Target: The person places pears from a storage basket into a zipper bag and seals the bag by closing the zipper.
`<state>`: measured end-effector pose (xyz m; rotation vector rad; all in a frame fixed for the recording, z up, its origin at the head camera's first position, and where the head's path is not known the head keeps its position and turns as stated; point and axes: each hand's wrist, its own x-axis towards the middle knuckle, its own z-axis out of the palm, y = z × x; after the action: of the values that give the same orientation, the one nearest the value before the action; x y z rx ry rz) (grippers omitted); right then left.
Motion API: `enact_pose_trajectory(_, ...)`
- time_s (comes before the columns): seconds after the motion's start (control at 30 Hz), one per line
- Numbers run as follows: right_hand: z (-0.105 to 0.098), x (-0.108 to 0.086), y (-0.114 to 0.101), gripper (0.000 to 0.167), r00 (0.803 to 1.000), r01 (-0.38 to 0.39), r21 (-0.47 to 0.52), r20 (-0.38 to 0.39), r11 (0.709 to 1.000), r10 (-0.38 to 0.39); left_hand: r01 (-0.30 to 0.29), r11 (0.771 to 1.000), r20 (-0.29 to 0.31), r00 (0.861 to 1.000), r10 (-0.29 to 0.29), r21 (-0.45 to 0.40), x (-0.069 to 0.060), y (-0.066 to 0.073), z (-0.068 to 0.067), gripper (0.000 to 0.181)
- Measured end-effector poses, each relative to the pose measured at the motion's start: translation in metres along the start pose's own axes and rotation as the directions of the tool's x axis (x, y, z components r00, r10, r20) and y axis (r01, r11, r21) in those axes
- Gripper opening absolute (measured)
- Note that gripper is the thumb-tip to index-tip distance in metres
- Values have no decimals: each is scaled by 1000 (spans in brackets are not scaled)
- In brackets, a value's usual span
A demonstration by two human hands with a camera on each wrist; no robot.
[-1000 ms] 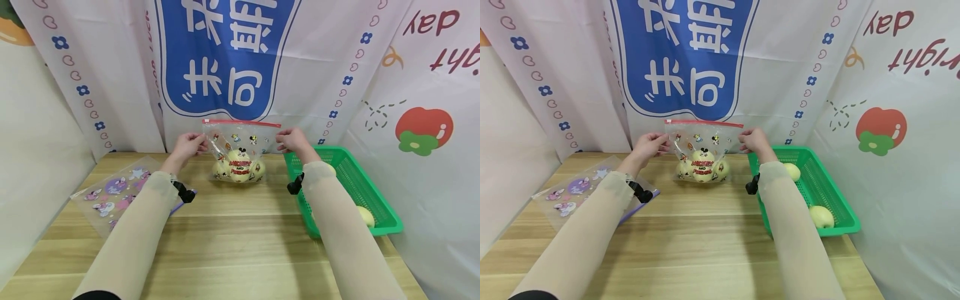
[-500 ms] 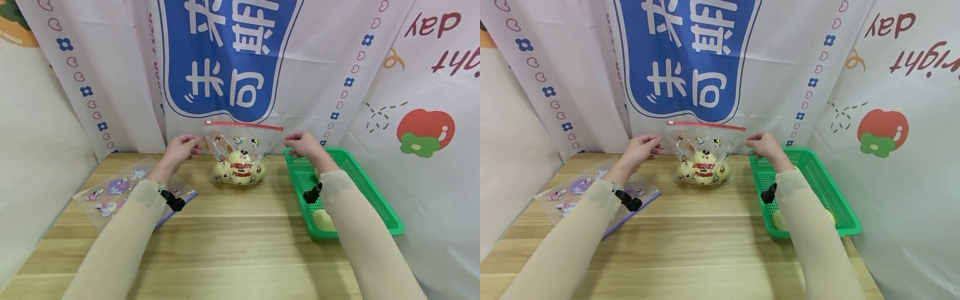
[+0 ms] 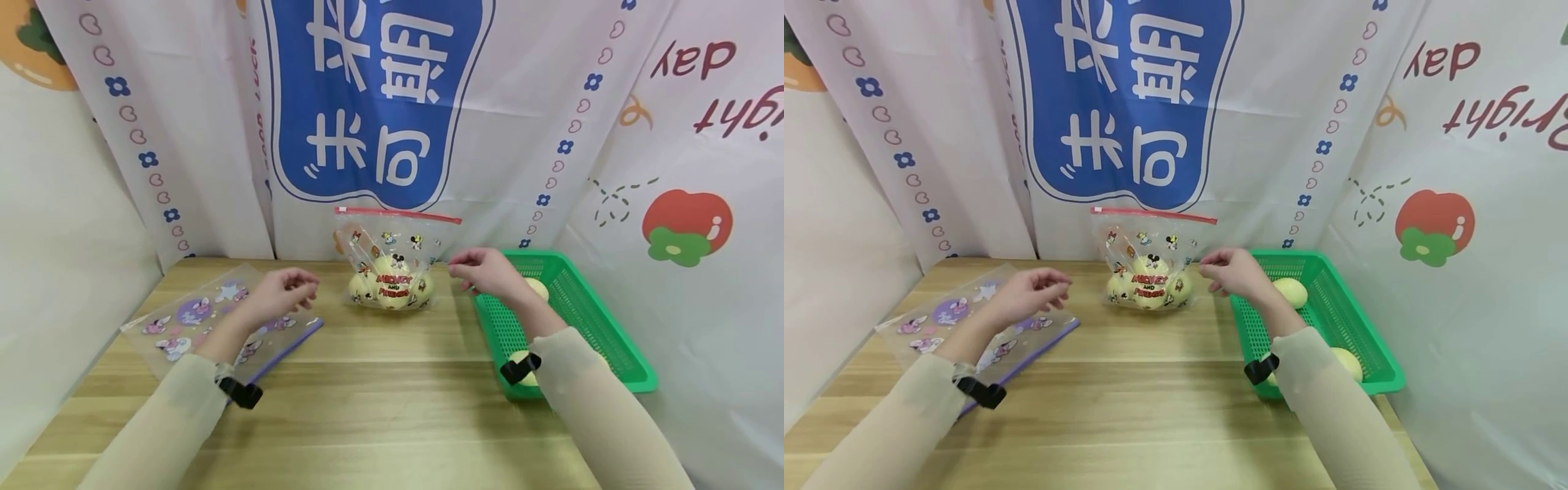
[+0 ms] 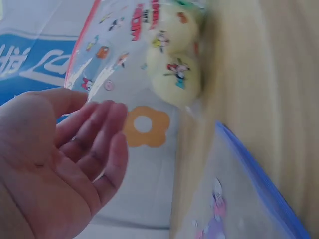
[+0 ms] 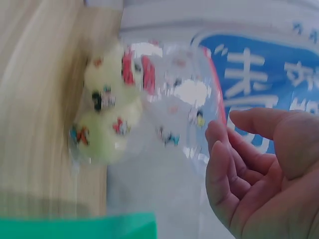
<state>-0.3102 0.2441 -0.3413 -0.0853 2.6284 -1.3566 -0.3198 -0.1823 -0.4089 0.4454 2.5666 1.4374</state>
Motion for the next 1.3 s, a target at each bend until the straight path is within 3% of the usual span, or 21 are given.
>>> enact_pose_trajectory(0.13, 20, -20, -3, 26, 999, 29, -3, 27, 1000, -29, -4, 982, 45, 999, -4, 188, -24, -16, 1, 30)
enact_pose_trajectory(0.23, 34, -33, -5, 26, 998, 42, 0, 54, 999, -42, 26, 937, 52, 998, -47, 349, -37, -29, -1, 30)
enact_pose_trajectory(0.3, 44, -39, -5, 27, 996, 58, 8, 68, 998, -58, 55, 911, 75, 993, -94, 409, -44, -37, -2, 34)
enact_pose_trajectory(0.47, 64, -49, -5, 21, 992, 78, 49, 96, 996, -82, 105, 894, 149, 971, -187, 436, -55, -45, 2, 39)
enact_pose_trajectory(0.6, 76, -51, -5, 20, 988, 98, 76, 113, 992, -107, 96, 887, 157, 970, -185, 453, -58, -48, 4, 32)
enact_pose_trajectory(0.93, 91, -46, -4, 22, 982, 107, 107, 144, 988, -122, 18, 897, 155, 983, -96, 441, -57, -63, 8, 15)
enact_pose_trajectory(1.07, 93, -45, -2, 22, 983, 102, 108, 145, 989, -117, 62, 941, 163, 979, -122, 334, -58, -64, 23, 17)
enact_pose_trajectory(1.17, 94, -44, -1, 23, 983, 101, 102, 142, 990, -115, 91, 972, 162, 978, -127, 215, -55, -56, 37, 20)
enact_pose_trajectory(1.3, 95, -43, -1, 24, 984, 98, 104, 138, 990, -112, 90, 992, 141, 985, -101, 83, -47, -31, 52, 20)
